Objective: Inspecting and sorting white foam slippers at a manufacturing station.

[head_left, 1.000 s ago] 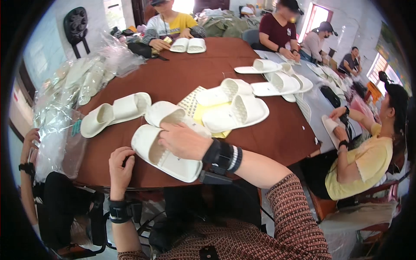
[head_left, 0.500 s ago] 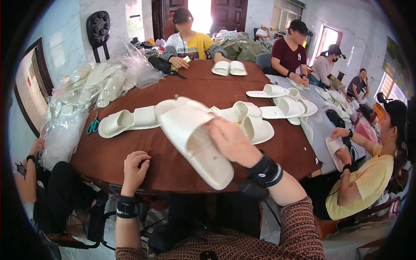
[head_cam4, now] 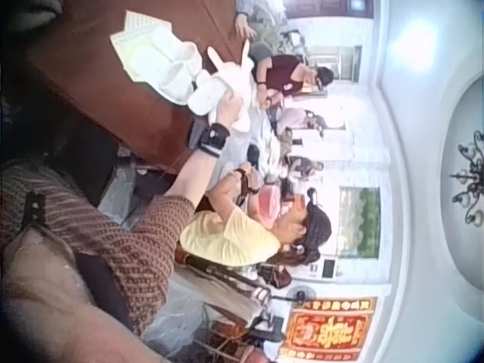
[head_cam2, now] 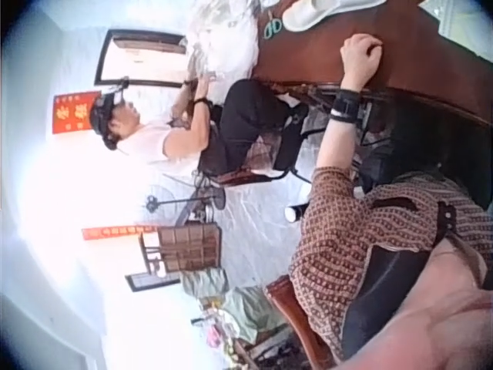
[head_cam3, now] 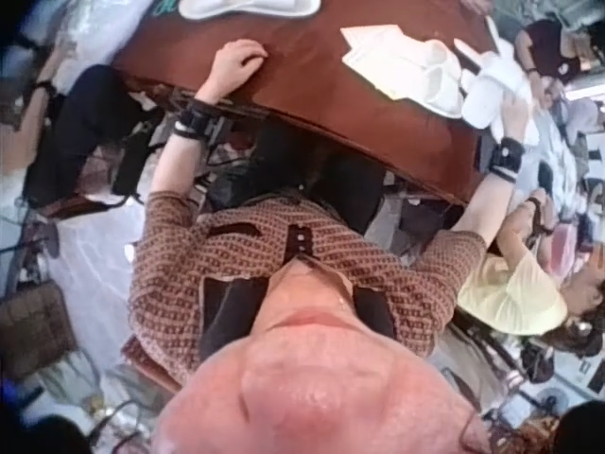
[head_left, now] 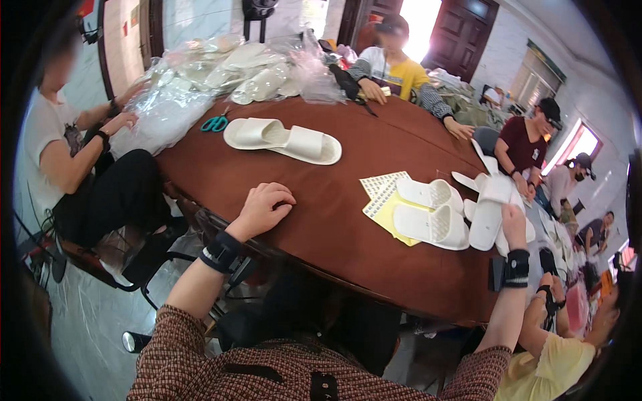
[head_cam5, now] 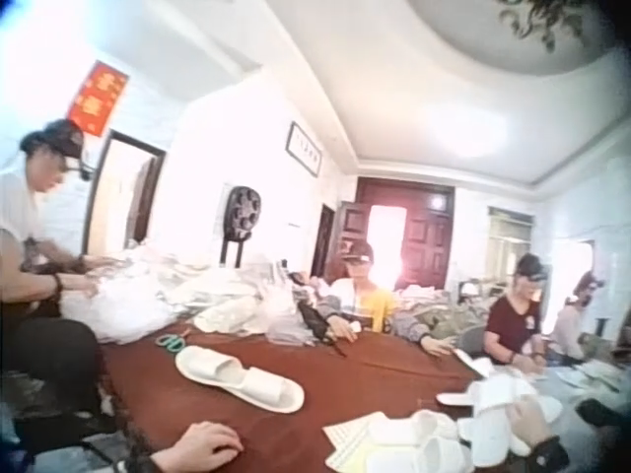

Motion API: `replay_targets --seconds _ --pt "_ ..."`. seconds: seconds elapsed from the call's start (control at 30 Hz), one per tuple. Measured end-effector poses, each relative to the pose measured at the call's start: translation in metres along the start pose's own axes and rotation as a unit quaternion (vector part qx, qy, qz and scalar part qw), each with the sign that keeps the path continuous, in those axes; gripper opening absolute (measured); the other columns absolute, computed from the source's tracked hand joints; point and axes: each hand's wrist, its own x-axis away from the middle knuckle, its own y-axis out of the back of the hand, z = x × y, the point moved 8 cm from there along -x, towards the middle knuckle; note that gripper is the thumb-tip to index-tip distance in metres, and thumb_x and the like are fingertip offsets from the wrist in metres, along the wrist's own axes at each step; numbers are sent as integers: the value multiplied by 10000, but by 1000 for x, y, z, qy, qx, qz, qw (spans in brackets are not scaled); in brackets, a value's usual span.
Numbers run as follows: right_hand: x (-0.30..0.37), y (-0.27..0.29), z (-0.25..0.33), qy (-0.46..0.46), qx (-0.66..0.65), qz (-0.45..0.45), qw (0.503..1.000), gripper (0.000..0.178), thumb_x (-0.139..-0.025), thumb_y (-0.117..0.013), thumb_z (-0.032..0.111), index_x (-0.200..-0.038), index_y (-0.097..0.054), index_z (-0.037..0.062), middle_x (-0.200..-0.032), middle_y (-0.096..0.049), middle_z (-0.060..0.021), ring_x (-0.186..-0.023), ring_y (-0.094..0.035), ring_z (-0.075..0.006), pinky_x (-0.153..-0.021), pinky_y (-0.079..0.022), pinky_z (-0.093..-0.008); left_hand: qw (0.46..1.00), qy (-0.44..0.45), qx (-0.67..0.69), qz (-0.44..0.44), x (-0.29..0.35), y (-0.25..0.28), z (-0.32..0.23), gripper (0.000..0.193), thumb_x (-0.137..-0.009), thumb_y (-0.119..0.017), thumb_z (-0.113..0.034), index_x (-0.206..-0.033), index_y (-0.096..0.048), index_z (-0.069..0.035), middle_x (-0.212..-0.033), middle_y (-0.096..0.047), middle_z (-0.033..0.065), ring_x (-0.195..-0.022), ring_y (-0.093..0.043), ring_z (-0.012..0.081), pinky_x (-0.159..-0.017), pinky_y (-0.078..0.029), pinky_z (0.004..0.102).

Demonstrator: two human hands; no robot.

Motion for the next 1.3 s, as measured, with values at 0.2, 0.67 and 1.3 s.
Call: replay_targets --seconds 0.2,0.67,1.3 --pt "53 -9 26 18 -92 -9 996 270 -948 -526 173 -1037 -674 -35 -916 -698 -205 -847 -670 -309 -773 -500 -365 982 80 154 76 -22 -2 33 179 -876 -623 -93 -1035 -649 -14 -1063 -629 121 -972 -619 235 -868 -497 332" --pt "121 42 214 153 -198 70 966 186 -887 -615 61 -1061 -660 15 -1145 -663 -177 -1074 -612 -341 -963 -440 -396 860 328 390 29 -105 -29 80 507 -929 -578 -202 -1368 -417 -7 -1162 -587 90 -820 -614 132 -723 -518 276" --pt "138 -21 271 182 -385 180 887 459 -885 -643 92 -1309 -498 -8 -1156 -622 -241 -1052 -617 -353 -891 -489 -403 863 185 437 172 -18 0 -68 292 -958 -564 -162 -1180 -646 8 -886 -627 -24 -697 -504 43 -629 -430 205"
